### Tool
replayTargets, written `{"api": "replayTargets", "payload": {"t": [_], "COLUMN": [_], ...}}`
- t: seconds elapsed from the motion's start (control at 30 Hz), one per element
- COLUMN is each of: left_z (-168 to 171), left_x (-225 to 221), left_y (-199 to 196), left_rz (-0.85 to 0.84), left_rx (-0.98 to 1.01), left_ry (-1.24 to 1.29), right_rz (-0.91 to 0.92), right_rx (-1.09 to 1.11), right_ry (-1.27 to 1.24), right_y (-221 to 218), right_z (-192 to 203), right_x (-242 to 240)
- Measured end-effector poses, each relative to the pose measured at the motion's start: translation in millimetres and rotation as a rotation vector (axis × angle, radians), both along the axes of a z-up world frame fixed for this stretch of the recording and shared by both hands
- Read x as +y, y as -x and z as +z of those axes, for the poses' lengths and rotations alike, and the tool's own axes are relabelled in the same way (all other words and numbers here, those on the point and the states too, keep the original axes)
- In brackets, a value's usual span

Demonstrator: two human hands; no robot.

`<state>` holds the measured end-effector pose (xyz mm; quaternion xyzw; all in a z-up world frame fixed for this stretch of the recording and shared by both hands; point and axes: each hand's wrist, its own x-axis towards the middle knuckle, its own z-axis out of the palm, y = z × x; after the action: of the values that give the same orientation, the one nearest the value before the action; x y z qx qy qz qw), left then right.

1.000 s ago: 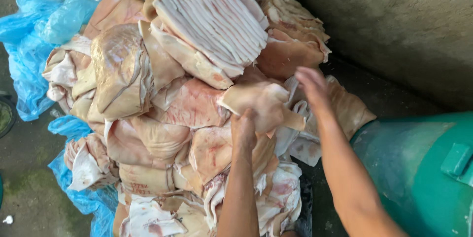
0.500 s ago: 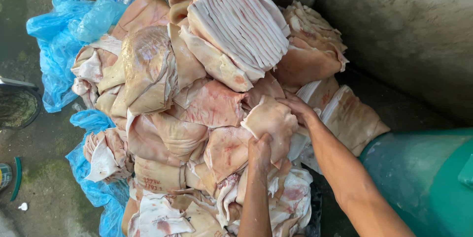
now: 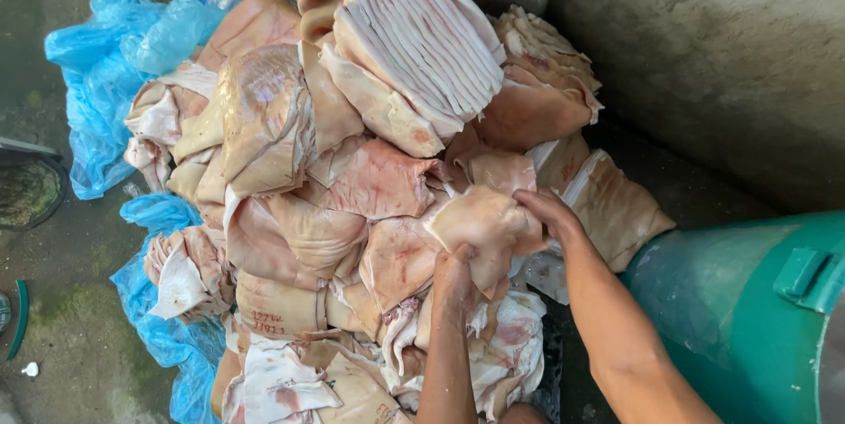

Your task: The person washes large, flat pieces of animal product by hand in a green bucket of water, then places them into a blue basket. The process is repeated for multiple pieces.

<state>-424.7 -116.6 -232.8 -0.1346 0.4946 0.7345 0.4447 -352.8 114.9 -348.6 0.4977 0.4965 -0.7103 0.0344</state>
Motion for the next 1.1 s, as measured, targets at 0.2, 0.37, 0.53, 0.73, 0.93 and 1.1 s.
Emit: {"api": "replayTargets", "payload": {"t": [0.2, 0.37, 0.53, 0.73, 0.93, 1.1], "left_z": [5, 19, 80, 189, 188, 138], "left_x": [6, 6, 9, 29, 90, 154], "left_y": [1, -4, -24, -98, -233, -342], "left_rz": [-0.115, -0.052, -0.04, -0.262, -0.57, -0.719], "left_rx": [-0.012, -0.039, -0.004, 0.043, 0.087, 0.118], "left_ry": [0.08, -0.068, -0.329, -0.432, -0.415, -0.347], "right_rz": [-0.109, -0.275, -0.251, -0.267, -0.289, -0.685], "right_rx": [0.261, 0.541, 0.784, 0.884, 0.681, 0.607], "right_ry": [0.076, 0.204, 0.109, -0.117, -0.682, -0.165], "right_y": [-13, -27, -74, -193, -385, -492], "right_z": [2, 57, 168, 265, 257, 232], "right_x": [-14, -42, -70, -73, -31, -6]}}
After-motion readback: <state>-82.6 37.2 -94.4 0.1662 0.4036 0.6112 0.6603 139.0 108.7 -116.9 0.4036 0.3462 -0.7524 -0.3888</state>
